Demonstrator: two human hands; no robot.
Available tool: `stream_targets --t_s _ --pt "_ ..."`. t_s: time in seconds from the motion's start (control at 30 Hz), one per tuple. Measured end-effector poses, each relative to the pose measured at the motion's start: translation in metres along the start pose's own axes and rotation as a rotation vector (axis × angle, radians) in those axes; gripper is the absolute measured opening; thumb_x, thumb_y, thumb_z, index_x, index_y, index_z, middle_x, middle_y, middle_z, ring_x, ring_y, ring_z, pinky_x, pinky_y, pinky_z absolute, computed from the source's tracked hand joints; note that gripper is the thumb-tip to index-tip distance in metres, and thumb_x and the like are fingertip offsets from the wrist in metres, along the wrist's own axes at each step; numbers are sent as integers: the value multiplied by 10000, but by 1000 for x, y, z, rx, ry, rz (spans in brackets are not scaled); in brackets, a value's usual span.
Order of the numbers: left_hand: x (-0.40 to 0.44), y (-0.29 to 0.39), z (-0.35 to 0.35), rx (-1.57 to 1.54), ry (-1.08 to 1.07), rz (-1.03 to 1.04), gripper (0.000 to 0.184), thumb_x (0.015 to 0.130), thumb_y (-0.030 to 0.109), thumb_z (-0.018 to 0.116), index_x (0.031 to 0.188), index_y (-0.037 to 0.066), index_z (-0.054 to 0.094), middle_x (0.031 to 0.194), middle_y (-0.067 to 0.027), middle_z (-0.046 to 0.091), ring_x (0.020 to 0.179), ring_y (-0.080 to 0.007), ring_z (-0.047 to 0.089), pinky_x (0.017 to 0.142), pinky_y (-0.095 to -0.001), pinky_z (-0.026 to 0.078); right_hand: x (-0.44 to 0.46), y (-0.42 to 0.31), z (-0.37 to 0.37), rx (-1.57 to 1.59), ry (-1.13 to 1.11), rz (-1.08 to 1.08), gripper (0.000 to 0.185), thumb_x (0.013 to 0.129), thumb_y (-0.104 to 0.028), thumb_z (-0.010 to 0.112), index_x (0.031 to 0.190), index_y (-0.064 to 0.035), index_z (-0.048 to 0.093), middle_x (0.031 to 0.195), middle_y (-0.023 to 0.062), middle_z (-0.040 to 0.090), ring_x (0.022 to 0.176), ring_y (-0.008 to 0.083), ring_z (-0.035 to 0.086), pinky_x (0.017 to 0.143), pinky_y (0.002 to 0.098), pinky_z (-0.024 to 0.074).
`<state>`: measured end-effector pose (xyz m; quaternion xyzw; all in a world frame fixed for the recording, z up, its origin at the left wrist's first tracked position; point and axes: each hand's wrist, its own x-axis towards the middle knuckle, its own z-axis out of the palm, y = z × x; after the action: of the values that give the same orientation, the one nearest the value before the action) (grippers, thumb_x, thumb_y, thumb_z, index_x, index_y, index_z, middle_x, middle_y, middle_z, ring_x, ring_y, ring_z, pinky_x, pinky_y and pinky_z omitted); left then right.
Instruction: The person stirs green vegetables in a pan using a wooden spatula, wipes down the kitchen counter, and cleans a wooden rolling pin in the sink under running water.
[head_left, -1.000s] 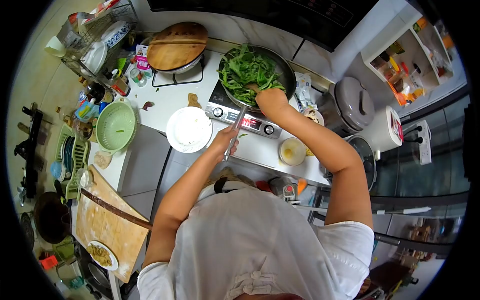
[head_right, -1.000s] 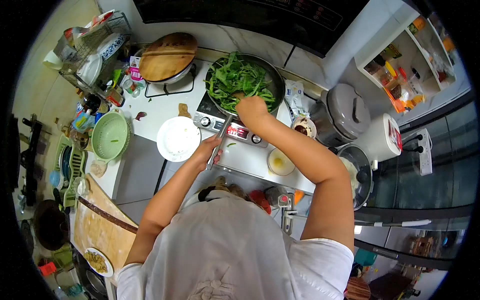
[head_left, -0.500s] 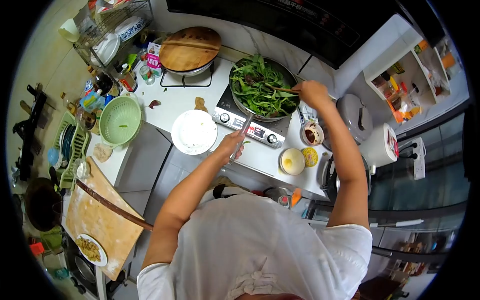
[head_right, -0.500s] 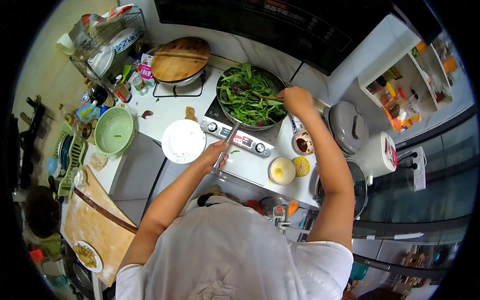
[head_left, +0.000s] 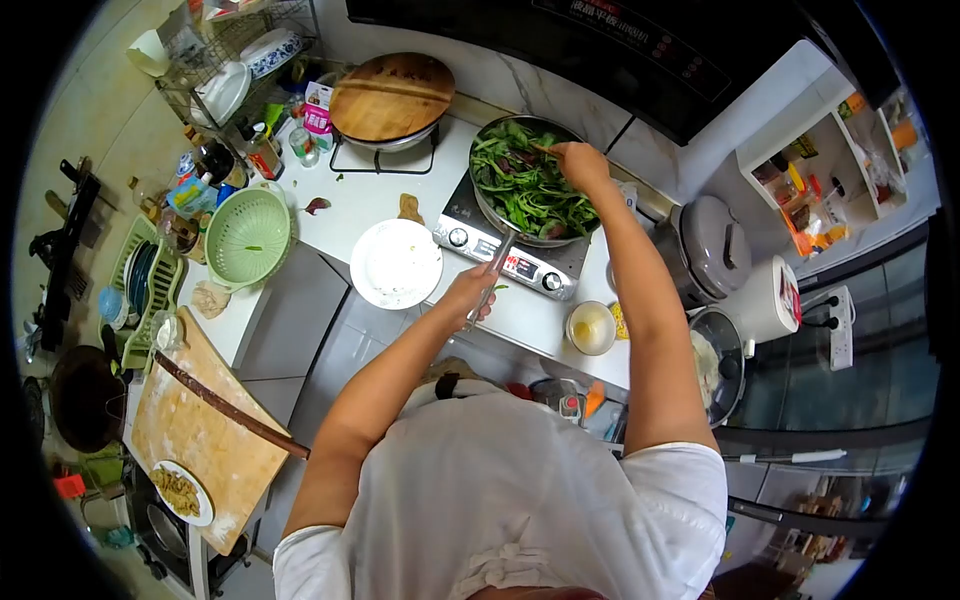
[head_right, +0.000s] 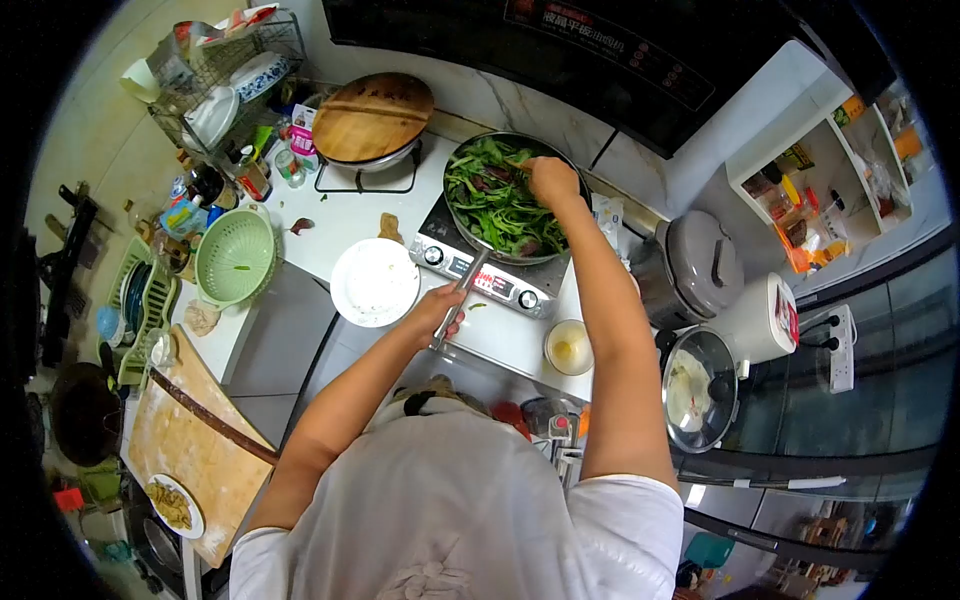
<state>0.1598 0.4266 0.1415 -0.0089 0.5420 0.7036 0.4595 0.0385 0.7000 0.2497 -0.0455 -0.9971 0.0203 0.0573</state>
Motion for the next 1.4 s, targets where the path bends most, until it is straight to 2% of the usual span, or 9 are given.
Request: stream_targets --t_s 0.1,0.27,0.47,0.6,0.83,0.93,1.03,1.23,1.4 --pt "4 -2 1 -3 6 -12 282 975 288 466 1233 177 495 652 -7 495 442 -106 453 386 -254 354 -28 -23 -24 -183 -136 -128 393 786 -76 565 1112 -251 696 936 150 692 863 311 673 761 425 535" --pt "5 -3 1 -24 4 -9 180 983 283 470 1132 190 511 623 1 487 414 -97 440 363 -239 346 -87 -35 -59 -514 -92 -413 170 781 -113 573 877 -99 712 697 103 683 627 258 685 547 360 536" --pt "5 -2 1 -30 7 -10 205 982 279 472 1167 204 521 624 3 484 417 -101 436 372 -243 350 -133 -49 -70 -476 -179 -412 270 785 -112 573 1025 -97 697 746 97 694 670 248 692 568 354 542" --pt "4 -1 2 -36 8 -10 179 980 277 479 1129 200 540 629 3 484 424 -101 439 372 -248 346 -132 -62 -33 -402 -164 -349 453 802 -106 567 1255 -100 591 799 86 702 706 232 698 582 338 547" --pt "-1 8 4 6 47 -58 198 975 273 483 1145 189 541 650 -3 494 441 -110 447 385 -252 344 -108 -45 -7 -421 -158 -290 152 775 -96 603 862 -70 725 807 95 706 749 242 703 610 353 550" --pt "-5 18 -4 44 23 -75 292 976 265 474 1256 198 522 663 -14 501 460 -114 451 400 -257 346 -108 -25 -52 -416 -228 -215 180 781 -92 594 903 -84 725 810 105 703 775 264 700 623 373 552" --pt "-14 32 -1 40 29 -98 123 976 255 489 1029 151 527 642 -21 499 434 -121 444 383 -257 358 -111 3 -103 -187 -149 10 360 821 -123 579 1110 -301 696 893 94 704 822 280 683 695 425 545" --pt "-13 33 1 48 15 -95 118 980 248 476 1008 136 501 626 -34 503 417 -128 438 376 -259 367 -75 119 -98 -6 -79 206 252 858 -249 603 1085 -211 706 944 143 695 878 318 663 771 431 525" --pt "-14 35 2 58 29 -105 120 981 237 459 1017 128 496 630 -44 511 413 -131 441 382 -262 372 -34 189 -32 504 -301 369 219 804 -139 617 994 -102 719 660 80 637 498 167 547 445 322 414"
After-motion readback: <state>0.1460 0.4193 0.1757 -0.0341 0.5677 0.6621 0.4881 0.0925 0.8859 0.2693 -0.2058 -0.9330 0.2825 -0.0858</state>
